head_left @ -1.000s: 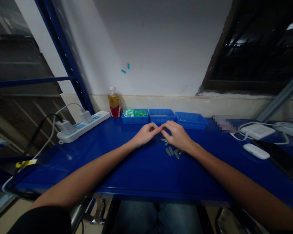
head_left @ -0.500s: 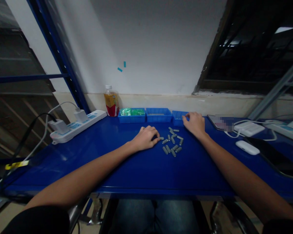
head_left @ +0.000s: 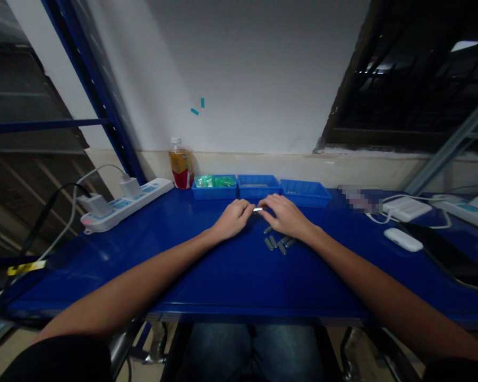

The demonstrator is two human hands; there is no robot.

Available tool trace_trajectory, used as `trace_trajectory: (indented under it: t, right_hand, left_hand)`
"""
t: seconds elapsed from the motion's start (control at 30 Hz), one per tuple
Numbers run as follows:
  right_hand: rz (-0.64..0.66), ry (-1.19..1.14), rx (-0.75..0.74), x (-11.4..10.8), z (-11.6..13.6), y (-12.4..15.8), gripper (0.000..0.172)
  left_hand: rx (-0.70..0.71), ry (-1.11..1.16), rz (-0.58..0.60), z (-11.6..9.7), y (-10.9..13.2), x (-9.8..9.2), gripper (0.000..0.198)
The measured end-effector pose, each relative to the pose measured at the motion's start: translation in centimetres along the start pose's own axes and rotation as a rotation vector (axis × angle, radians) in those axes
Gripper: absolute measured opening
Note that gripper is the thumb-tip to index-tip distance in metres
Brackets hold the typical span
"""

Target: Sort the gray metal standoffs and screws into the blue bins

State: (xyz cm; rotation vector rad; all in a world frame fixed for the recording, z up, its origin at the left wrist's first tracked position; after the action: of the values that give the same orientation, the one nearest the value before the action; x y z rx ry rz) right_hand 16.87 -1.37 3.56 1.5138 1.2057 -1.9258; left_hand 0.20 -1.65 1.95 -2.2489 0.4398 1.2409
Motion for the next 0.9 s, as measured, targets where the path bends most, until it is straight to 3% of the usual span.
trace_trajectory:
  t: [0.2, 0.37, 0.5, 0.6, 0.73, 0.9]
  right_hand:
    - [-0.025, 0.079, 0.046, -0.2, -0.6, -0.1, 0.014]
    - [-0.108, 0.220, 0.368, -0.9, -5.2, -1.5, 0.024]
    - [0.089, 0.217, 0.622, -1.0, -9.6, -3.9, 0.028]
    - [0.214, 0.211, 0.745, -0.7, -11.4, -5.9, 0.029]
    - [0.263, 0.240, 0.781, 0.1, -12.0, -8.4, 0.027]
    - [0.349, 0.252, 0.797, 1.3, -12.6, -10.3, 0.035]
  left_hand:
    - [-0.011, 0.029, 0.024, 0.0, 0.2, -0.1, 0.040]
    - [0.002, -0.160, 0.070, -2.0, 0.8, 0.3, 0.038]
    - [0.038, -0.269, 0.113, -3.6, 0.8, 1.1, 0.030]
    - [0.039, -0.291, 0.166, -3.6, 0.6, 1.5, 0.023]
    - [0.010, -0.310, 0.155, -2.7, 0.7, 1.5, 0.019]
    - [0.022, -0.326, 0.121, -2.5, 1.1, 1.6, 0.025]
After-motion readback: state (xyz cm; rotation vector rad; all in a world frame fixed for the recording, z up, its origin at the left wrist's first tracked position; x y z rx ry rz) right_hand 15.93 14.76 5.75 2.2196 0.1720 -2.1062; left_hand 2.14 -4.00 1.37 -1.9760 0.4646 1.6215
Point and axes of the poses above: each hand's wrist, its own y-axis away from the middle knuckle, its own x-axis out of the palm, z = x × y, the point moved 2 cm from there along -y, towards the middle knuckle, and after that the axes turned 12 degrees about z, right-handed, at the moved point
